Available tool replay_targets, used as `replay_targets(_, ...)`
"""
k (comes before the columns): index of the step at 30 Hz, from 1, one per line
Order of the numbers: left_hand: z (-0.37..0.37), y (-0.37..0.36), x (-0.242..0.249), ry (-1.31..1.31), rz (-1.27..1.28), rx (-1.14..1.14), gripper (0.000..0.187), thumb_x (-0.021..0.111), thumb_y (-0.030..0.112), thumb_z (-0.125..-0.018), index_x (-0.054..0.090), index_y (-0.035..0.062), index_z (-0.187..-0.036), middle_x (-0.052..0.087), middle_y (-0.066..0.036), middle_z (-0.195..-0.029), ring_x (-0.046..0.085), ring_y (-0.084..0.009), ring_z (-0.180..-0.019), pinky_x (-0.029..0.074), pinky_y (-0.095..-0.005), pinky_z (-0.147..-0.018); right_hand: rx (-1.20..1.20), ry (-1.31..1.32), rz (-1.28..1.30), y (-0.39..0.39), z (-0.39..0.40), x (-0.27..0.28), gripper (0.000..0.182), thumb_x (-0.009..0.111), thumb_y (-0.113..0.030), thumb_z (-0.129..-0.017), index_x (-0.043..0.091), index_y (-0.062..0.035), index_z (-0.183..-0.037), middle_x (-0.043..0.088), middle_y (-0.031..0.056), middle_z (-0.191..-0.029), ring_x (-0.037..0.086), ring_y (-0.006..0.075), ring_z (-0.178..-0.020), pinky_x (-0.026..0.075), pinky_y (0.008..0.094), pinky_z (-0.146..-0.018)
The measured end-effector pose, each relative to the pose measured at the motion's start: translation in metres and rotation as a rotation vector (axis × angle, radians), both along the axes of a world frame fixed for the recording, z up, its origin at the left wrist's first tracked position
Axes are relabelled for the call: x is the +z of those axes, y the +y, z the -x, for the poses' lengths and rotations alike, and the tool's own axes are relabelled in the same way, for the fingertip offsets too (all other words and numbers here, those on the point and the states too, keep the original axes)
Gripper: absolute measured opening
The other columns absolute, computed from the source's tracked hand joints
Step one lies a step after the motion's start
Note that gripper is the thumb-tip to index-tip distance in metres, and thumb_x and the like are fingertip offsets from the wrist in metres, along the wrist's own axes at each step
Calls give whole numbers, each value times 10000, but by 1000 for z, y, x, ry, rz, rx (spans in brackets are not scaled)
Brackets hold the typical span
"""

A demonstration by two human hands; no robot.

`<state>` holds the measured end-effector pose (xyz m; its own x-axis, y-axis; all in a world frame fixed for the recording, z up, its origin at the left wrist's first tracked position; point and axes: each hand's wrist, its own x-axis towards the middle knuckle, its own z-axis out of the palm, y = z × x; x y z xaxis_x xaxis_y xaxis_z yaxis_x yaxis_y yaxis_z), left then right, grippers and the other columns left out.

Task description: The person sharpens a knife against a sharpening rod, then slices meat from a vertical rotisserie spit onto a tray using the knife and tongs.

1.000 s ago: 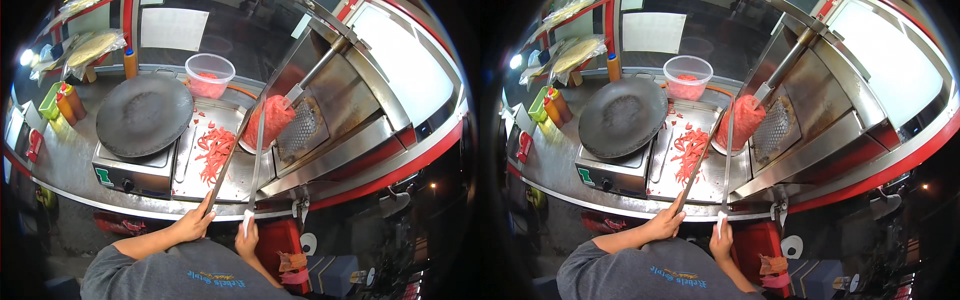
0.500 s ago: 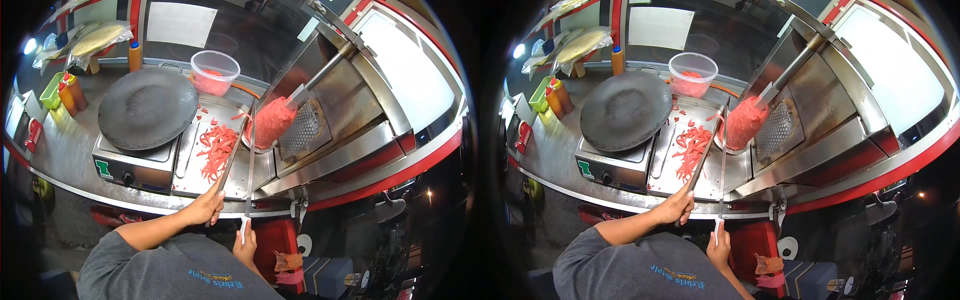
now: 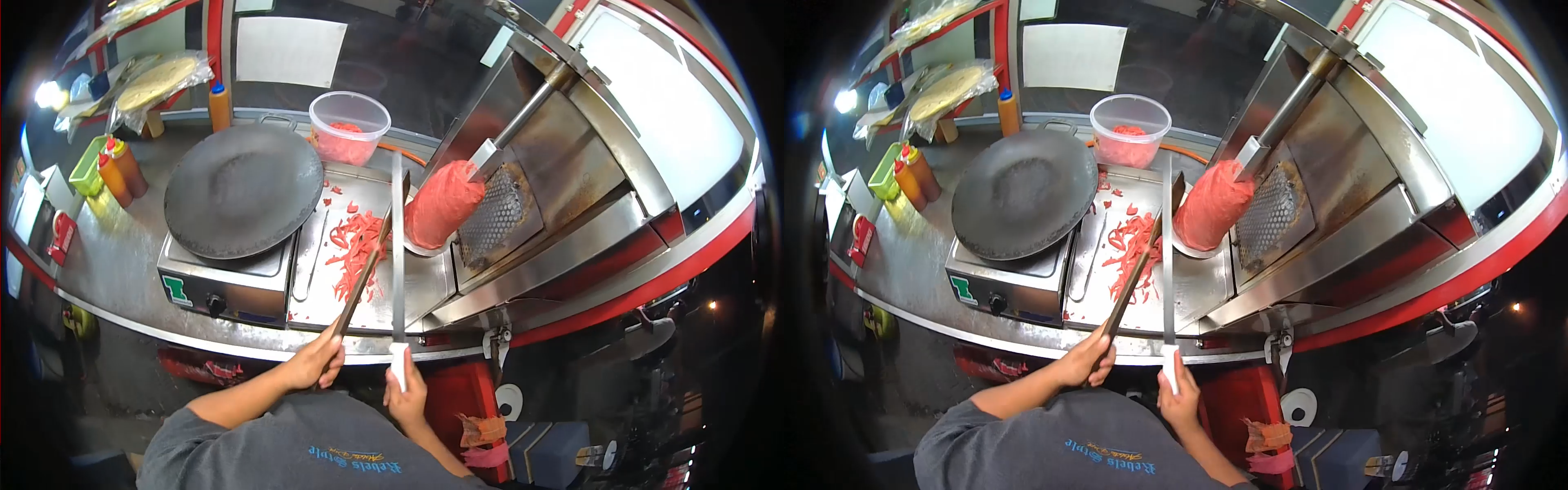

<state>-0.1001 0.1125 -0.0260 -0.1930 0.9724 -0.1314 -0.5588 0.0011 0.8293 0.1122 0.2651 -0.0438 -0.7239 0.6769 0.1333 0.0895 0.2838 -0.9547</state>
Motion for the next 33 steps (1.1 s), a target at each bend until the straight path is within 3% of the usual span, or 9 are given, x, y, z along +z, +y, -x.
replay_targets(3,-12,-27,-1,207,99,-9,698,361,309,-1190,-61,245,-1742,455,-9,-771,454,-114,-514,483,-286,-534,-64,148,-461,42,51,5,651,591,32,-1063,372,-58,-1670,605,105,-1146,512,64,-570,451,257,-450)
replay_targets(7,-19,-34,16,357,158,-28,720,388,308,-1180,-46,186,-1742,478,-29,-731,508,-131,-537,497,-314,-565,-167,107,-596,54,38,-22,649,601,28,-1060,383,-58,-1666,587,111,-1133,521,81,-608,465,268,-468)
replay_targets(12,-15,-25,20,477,207,-41,741,396,304,-1178,-69,148,-1733,512,-55,-738,570,-165,-553,519,-341,-589,-105,180,-423,29,-22,-71,651,598,57,-1047,396,-51,-1657,626,201,-1297,537,83,-607,490,264,-481)
replay_targets(15,-20,-19,22,506,227,-36,752,401,306,-1176,-79,131,-1728,525,-57,-694,586,-176,-543,529,-351,-597,-146,162,-393,50,38,-28,598,634,37,-1027,453,18,-1597,668,253,-1244,660,321,-896,550,383,-782)
replay_targets(17,-19,-10,23,520,220,-32,761,412,311,-1173,-76,127,-1727,550,-73,-673,601,-190,-540,537,-361,-596,-158,136,-483,57,54,-5,586,645,35,-1018,472,38,-1578,681,273,-1202,693,405,-981,567,431,-877)
replay_targets(21,-13,1,39,531,233,-34,769,426,310,-1168,-68,123,-1727,574,-89,-677,609,-198,-536,543,-366,-590,-197,22,-474,27,6,-44,601,651,33,-1012,464,42,-1583,674,280,-1147,674,419,-953,562,453,-870)
replay_targets(23,-15,5,37,541,241,-12,771,431,306,-1167,-64,121,-1727,583,-94,-679,615,-199,-537,549,-371,-587,-146,-21,-569,15,-35,-86,614,616,10,-1051,419,-6,-1632,670,216,-1184,652,193,-749,527,309,-586)
replay_targets(27,-18,14,30,594,219,37,775,440,296,-1163,-61,118,-1727,608,-106,-680,627,-201,-537,560,-380,-582,-166,59,-658,22,12,-37,589,661,-1,-1013,475,45,-1570,656,281,-1087,663,444,-923,552,473,-808)
replay_targets(33,-8,38,28,501,144,50,768,419,298,-1171,-89,146,-1726,564,-75,-696,603,-177,-513,544,-349,-544,-180,-159,-689,23,11,-13,598,650,-13,-1025,464,16,-1592,657,282,-1125,667,445,-939,560,465,-824)
